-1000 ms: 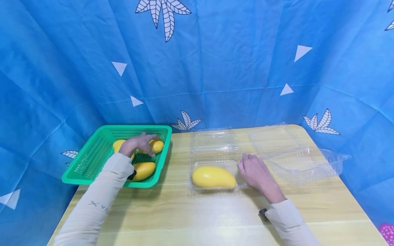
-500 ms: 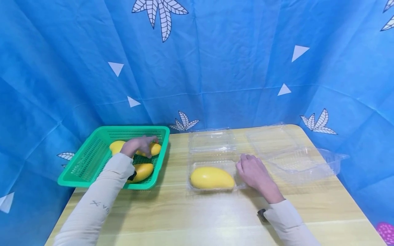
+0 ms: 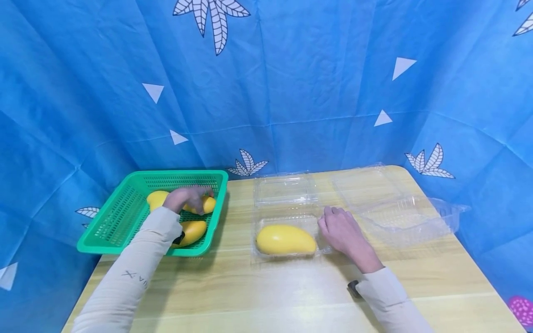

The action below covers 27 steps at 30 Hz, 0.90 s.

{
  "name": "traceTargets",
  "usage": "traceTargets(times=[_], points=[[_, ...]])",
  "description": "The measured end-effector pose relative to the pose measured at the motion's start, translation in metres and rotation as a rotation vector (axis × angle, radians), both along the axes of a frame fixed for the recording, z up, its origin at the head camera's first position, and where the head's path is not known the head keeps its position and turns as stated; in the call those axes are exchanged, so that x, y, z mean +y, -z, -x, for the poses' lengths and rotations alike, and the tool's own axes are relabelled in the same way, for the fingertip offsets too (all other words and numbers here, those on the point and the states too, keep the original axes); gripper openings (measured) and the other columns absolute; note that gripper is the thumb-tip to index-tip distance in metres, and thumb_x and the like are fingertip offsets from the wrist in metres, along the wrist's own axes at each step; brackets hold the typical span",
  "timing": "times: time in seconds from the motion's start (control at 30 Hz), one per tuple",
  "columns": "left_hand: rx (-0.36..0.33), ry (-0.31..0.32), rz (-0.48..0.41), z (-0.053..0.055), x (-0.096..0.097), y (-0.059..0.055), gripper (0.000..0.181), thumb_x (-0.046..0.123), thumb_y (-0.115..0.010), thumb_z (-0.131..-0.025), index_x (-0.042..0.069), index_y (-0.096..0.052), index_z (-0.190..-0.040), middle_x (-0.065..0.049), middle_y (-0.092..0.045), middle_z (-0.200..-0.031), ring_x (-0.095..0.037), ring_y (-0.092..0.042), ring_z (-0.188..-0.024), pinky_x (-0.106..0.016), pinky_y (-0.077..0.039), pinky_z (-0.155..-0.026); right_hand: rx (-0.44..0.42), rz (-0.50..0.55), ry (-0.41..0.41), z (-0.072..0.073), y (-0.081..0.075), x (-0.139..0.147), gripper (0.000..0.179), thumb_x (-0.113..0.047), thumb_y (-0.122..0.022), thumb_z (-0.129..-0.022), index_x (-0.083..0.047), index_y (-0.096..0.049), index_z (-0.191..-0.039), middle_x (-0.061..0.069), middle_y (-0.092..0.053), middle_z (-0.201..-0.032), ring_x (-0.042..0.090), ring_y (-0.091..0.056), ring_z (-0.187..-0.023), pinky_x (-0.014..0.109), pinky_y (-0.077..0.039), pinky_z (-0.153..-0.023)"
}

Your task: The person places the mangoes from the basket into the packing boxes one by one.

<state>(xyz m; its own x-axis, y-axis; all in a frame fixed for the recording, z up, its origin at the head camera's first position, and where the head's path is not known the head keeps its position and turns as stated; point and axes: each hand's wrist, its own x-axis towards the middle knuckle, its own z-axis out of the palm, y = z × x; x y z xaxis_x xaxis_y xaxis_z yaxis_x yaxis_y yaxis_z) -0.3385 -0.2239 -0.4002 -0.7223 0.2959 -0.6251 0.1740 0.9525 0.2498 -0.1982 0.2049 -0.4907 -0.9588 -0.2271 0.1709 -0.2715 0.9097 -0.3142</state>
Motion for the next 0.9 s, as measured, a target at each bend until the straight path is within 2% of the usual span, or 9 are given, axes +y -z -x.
traceTargets(times=[0.27, 0.5, 0.7, 0.9], points=[[0.014, 0.023, -0.029, -0.001, -0.003, 0.003, 0.061, 0.01, -0.074, -0.093, 0.006, -0.045, -0.147, -0.029, -0.037, -0.153, -0.043, -0.041, -0.13, -0.061, -0.042, -0.104, -0.01, 0.004, 0.0, -0.001, -0.001, 0.0, 0.023, -0.017, -0.045, -0.104, -0.01, -0.05, -0.083, 0.005, -0.049, -0.074, 0.026, -0.052, -0.075, 0.046, -0.048, -0.075], [0.05, 0.021, -0.078, -0.003, -0.009, 0.003, 0.061, 0.016, -0.071, -0.098, 0.003, -0.043, -0.15, -0.032, -0.033, -0.157, -0.052, -0.033, -0.14, -0.066, -0.035, -0.11, 0.006, -0.006, -0.007, 0.0, -0.002, 0.0, 0.023, -0.017, -0.046, -0.104, -0.01, -0.051, -0.083, 0.005, -0.048, -0.073, 0.025, -0.051, -0.073, 0.046, -0.049, -0.074], [0.097, 0.01, -0.105, -0.007, -0.011, -0.003, 0.058, 0.024, -0.07, -0.099, 0.005, -0.046, -0.148, -0.031, -0.036, -0.155, -0.051, -0.036, -0.138, -0.067, -0.034, -0.109, 0.009, -0.004, -0.01, 0.001, -0.002, -0.001, 0.023, -0.017, -0.046, -0.104, -0.009, -0.051, -0.083, 0.005, -0.048, -0.073, 0.025, -0.051, -0.073, 0.046, -0.049, -0.074], [0.143, 0.041, -0.116, -0.012, -0.014, -0.01, 0.058, 0.026, -0.072, -0.098, 0.002, -0.046, -0.144, -0.033, -0.043, -0.147, -0.05, -0.04, -0.132, -0.065, -0.038, -0.106, 0.01, 0.0, -0.01, -0.001, -0.003, -0.001, 0.023, -0.016, -0.046, -0.103, -0.009, -0.05, -0.082, 0.005, -0.047, -0.072, 0.025, -0.05, -0.071, 0.044, -0.048, -0.072]])
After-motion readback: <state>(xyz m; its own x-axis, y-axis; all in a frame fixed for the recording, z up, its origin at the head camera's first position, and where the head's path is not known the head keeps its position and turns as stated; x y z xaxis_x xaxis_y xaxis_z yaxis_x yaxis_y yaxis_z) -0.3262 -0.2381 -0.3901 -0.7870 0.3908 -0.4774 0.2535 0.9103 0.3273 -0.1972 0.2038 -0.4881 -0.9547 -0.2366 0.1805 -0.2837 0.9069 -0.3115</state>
